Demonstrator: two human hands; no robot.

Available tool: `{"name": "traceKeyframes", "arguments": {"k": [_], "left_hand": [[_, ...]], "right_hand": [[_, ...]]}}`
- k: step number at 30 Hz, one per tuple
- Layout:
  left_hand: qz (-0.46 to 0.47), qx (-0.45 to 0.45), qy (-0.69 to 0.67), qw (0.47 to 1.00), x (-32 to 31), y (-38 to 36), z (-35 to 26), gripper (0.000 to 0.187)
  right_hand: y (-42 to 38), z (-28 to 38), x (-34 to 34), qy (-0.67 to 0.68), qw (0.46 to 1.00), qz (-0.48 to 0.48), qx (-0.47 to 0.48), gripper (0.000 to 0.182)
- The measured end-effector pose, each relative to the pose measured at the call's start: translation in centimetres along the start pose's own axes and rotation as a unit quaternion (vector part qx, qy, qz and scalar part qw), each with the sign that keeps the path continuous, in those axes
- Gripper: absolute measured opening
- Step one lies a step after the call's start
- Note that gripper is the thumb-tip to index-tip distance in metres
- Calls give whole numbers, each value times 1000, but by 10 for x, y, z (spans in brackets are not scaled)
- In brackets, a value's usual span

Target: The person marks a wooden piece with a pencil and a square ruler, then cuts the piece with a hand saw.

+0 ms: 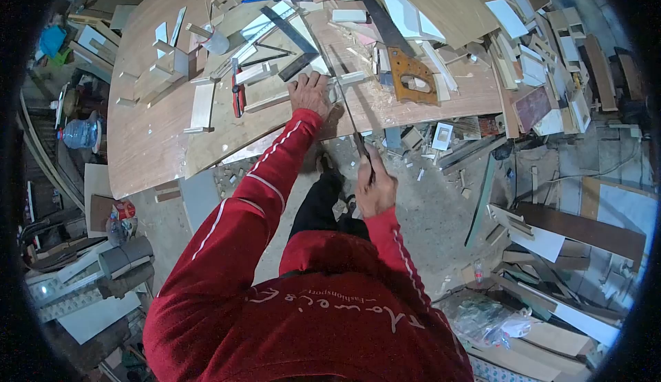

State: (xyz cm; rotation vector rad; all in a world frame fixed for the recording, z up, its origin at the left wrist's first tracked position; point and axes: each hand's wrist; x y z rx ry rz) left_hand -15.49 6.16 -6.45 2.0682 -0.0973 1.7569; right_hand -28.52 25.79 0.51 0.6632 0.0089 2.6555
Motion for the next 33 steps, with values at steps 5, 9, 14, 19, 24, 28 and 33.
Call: {"name": "traceKeyframes", "arguments": {"k": [5, 9, 14, 19, 24, 28, 33], "left_hand": [[33, 15, -15, 999, 12, 1, -6, 43], [13, 0, 9, 1000, 0, -1, -1, 45], [-8, -9, 11, 1000, -9, -1, 2, 36], [-1, 4, -4, 1000, -9, 1, 3, 29], [-7, 0, -4, 1000, -2, 1, -1, 27], [-21, -16, 8, 1000, -9, 1, 2, 21], [-17, -10, 3, 1000, -7, 1, 2, 24]], "right_hand": [[-22, 8, 23, -35, 999, -10, 5, 28], [-16, 3, 15, -35, 999, -8, -10, 29], [21, 6, -9, -23, 999, -14, 23, 26], [-7, 0, 10, -25, 999, -22, 23, 27], [-18, 7, 26, -29, 999, 9, -9, 26], [18, -1, -10, -31, 999, -21, 31, 26], [5, -1, -2, -32, 998, -24, 43, 27]]}}
Point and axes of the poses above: each hand's wrist, its own y-axis towards the middle knuckle, its own x-axis out of the back of the hand, z = x × y, and after that the axes turned 2 degrees about -x, right-handed
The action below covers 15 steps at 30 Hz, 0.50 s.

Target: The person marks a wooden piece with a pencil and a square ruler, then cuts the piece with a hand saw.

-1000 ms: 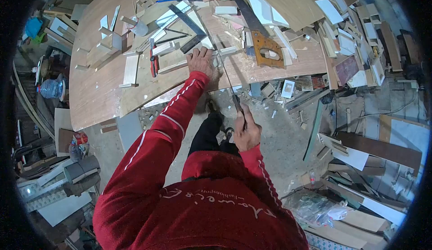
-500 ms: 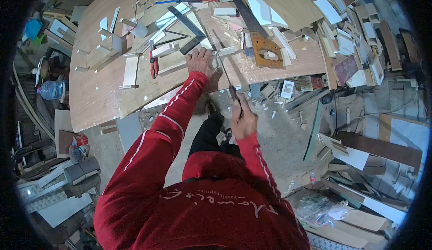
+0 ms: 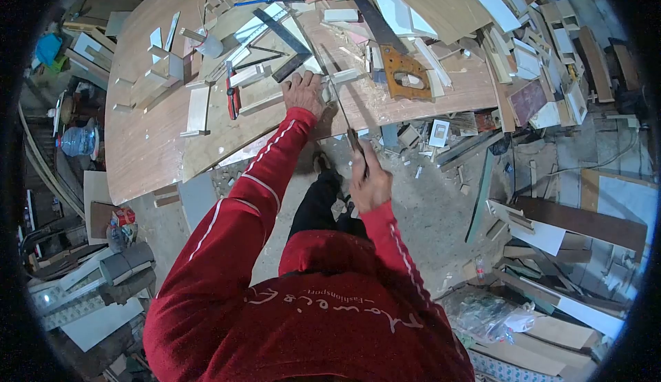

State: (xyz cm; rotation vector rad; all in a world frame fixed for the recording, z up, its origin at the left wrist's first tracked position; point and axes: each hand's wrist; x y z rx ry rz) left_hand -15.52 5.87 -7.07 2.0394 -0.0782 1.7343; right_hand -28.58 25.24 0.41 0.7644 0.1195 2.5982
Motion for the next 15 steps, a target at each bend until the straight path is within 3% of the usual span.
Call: {"name": "traceKeyframes", "arguments": {"k": [3, 7, 9, 12, 13, 15], "left_hand": [[-17, -1, -9, 1000, -3, 1, 0, 18], [-11, -5, -9, 1000, -3, -2, 1, 16], [-16, -7, -4, 1000, -6, 0, 2, 16], [-3, -4, 1, 1000, -4, 0, 2, 21], [17, -4, -1, 1000, -1, -3, 1, 27], [15, -1, -5, 1000, 3, -1, 0, 27]], "right_hand": [[-30, 6, 31, -9, 997, 46, -63, 27], [-3, 15, 16, -18, 994, 58, -89, 27], [25, 5, -10, -22, 999, 44, -9, 28], [22, 4, -9, -4, 997, 52, -57, 28], [17, 3, -8, 16, 999, 30, -18, 28], [-2, 6, 3, -6, 999, 32, -30, 28]]}}
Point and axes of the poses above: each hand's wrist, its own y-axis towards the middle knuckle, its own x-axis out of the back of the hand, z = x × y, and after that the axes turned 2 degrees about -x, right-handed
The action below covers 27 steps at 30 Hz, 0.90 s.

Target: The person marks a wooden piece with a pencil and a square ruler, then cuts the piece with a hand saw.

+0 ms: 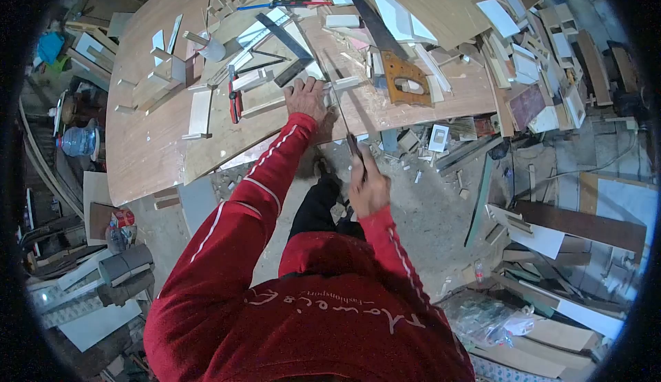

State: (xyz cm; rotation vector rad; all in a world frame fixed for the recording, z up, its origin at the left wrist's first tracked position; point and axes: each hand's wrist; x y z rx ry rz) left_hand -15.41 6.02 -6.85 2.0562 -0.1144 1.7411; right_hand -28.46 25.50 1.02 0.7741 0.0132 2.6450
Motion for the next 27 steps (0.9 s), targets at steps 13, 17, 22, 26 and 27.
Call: {"name": "traceKeyframes", "arguments": {"k": [13, 17, 22, 26, 27], "left_hand": [[10, 10, 10, 1000, 0, 0, -3, 26], [39, 16, 1, 999, 13, 0, -5, 26], [5, 2, 2, 1000, -4, 1, 0, 30], [18, 6, 10, 1000, -3, -2, -1, 32], [12, 8, 6, 1000, -2, 2, 0, 31]], "right_hand": [[18, -1, -8, 15, 999, 19, -27, 25], [-16, 7, 16, -11, 999, 2, -51, 24], [20, 6, -10, -14, 1000, 6, -25, 27], [12, -3, -9, 7, 1000, -11, 24, 29], [8, -2, -5, 1, 999, -15, 30, 29]]}}
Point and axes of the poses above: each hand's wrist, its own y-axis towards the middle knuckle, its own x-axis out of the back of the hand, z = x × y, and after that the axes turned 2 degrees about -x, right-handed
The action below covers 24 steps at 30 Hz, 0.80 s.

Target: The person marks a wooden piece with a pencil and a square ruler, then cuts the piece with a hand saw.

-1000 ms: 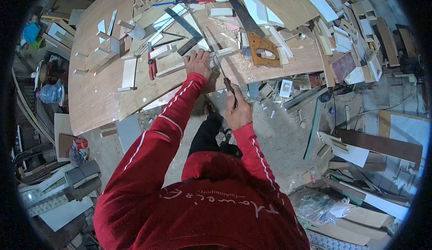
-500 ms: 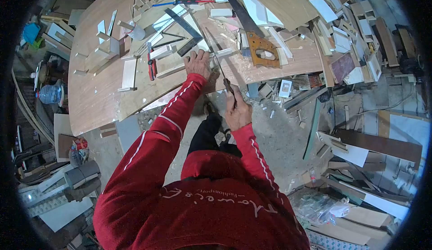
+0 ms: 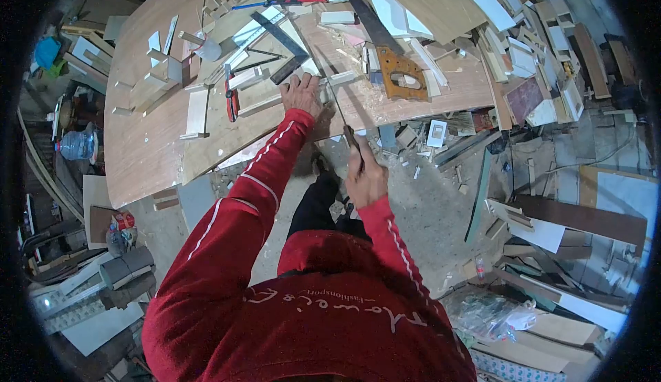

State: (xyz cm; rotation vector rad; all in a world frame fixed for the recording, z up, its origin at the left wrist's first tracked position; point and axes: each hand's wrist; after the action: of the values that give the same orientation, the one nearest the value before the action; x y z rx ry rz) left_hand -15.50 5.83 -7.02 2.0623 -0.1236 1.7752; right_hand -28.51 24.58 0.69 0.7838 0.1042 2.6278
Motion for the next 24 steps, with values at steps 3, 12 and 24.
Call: {"name": "traceKeyframes", "arguments": {"k": [3, 12, 24], "left_hand": [[-12, -6, -10, 1000, 5, -1, -1, 27], [-10, -4, -12, 1000, 6, 4, 1, 16], [-49, 5, -56, 997, -5, 9, 8, 24]], "right_hand": [[-29, 12, 27, 13, 999, 14, -36, 29], [6, -10, -15, 12, 1000, 11, -16, 28], [-63, -19, 54, 157, 981, -72, -85, 27]]}}
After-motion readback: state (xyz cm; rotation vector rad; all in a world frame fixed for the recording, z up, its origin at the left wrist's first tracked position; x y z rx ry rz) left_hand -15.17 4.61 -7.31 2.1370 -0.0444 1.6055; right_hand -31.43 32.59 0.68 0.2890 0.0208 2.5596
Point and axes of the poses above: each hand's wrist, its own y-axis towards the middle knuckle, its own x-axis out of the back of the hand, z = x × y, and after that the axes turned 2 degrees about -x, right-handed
